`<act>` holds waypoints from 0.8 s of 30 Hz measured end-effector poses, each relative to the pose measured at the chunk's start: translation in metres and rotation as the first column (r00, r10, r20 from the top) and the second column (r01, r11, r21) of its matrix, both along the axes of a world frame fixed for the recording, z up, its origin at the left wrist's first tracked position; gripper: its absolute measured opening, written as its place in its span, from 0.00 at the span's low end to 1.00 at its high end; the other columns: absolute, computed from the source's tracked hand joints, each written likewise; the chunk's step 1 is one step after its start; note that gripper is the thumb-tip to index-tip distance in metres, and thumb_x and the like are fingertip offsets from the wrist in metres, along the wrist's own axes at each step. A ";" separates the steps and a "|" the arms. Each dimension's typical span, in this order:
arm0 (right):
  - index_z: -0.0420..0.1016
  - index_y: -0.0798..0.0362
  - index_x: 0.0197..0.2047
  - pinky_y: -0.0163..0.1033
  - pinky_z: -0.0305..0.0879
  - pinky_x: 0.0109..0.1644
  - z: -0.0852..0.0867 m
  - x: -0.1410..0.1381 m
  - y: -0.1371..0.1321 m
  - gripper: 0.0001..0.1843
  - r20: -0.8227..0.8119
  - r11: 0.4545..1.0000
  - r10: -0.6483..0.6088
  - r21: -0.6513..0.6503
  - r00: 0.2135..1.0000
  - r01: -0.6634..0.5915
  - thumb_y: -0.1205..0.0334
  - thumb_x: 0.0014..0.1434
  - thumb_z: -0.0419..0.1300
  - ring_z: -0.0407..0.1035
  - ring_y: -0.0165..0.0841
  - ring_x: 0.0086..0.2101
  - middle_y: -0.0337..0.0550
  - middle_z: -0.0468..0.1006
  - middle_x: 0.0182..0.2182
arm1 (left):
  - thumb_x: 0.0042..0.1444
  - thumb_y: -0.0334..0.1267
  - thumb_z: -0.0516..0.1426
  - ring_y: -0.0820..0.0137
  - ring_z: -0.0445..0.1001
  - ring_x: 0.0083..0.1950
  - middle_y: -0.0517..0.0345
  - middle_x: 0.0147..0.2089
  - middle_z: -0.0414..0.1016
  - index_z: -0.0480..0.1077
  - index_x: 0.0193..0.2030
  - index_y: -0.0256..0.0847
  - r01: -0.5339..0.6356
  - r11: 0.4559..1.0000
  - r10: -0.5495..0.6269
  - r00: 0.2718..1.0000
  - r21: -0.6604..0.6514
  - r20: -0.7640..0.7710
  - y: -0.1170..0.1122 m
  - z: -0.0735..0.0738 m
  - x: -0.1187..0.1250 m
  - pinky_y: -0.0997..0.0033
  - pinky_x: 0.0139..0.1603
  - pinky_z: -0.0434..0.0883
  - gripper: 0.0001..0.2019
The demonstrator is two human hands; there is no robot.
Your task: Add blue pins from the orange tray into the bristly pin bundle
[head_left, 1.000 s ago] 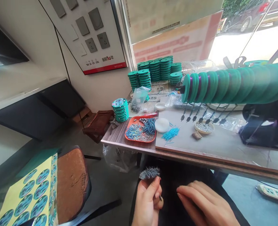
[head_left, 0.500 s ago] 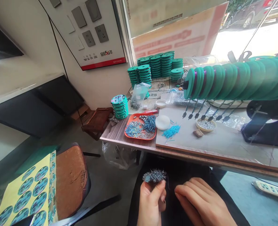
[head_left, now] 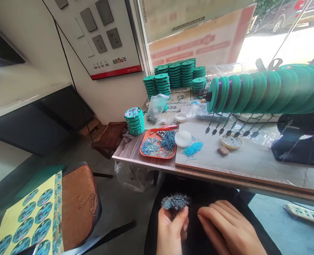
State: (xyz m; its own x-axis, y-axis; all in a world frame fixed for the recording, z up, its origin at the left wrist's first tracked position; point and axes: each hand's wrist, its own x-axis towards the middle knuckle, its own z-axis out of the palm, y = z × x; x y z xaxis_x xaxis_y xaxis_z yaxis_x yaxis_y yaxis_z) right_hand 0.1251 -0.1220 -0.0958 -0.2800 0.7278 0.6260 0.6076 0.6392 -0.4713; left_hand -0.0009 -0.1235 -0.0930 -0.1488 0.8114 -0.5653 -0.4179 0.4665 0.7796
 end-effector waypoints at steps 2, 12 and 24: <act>0.65 0.57 0.32 0.33 0.54 0.31 0.003 -0.001 0.003 0.06 0.012 0.999 -0.043 0.029 0.999 0.043 0.73 0.59 0.49 0.59 0.27 0.24 0.39 0.66 0.23 | 0.33 0.46 0.67 0.83 0.51 0.18 0.66 0.16 0.57 0.61 0.24 0.35 -0.047 0.998 0.048 0.998 0.037 -0.032 -0.002 -0.005 0.001 0.81 0.19 0.47 0.21; 0.64 0.56 0.22 0.35 0.49 0.29 -0.005 -0.007 0.006 0.15 0.047 0.969 -0.237 0.084 0.970 0.232 0.70 0.60 0.49 0.56 0.27 0.21 0.38 0.61 0.17 | 0.35 0.45 0.67 0.70 0.68 0.28 0.56 0.25 0.70 0.71 0.31 0.36 -0.112 0.986 0.128 0.983 0.122 -0.131 -0.006 -0.027 -0.003 0.76 0.23 0.60 0.18; 0.66 0.56 0.34 0.33 0.56 0.31 -0.006 0.001 0.001 0.04 0.078 0.993 -0.120 0.024 0.990 0.119 0.69 0.58 0.52 0.61 0.27 0.24 0.39 0.67 0.23 | 0.29 0.41 0.68 0.68 0.72 0.30 0.56 0.27 0.74 0.70 0.26 0.39 -0.201 0.957 0.262 0.906 0.209 -0.333 -0.004 -0.004 0.006 0.71 0.36 0.69 0.16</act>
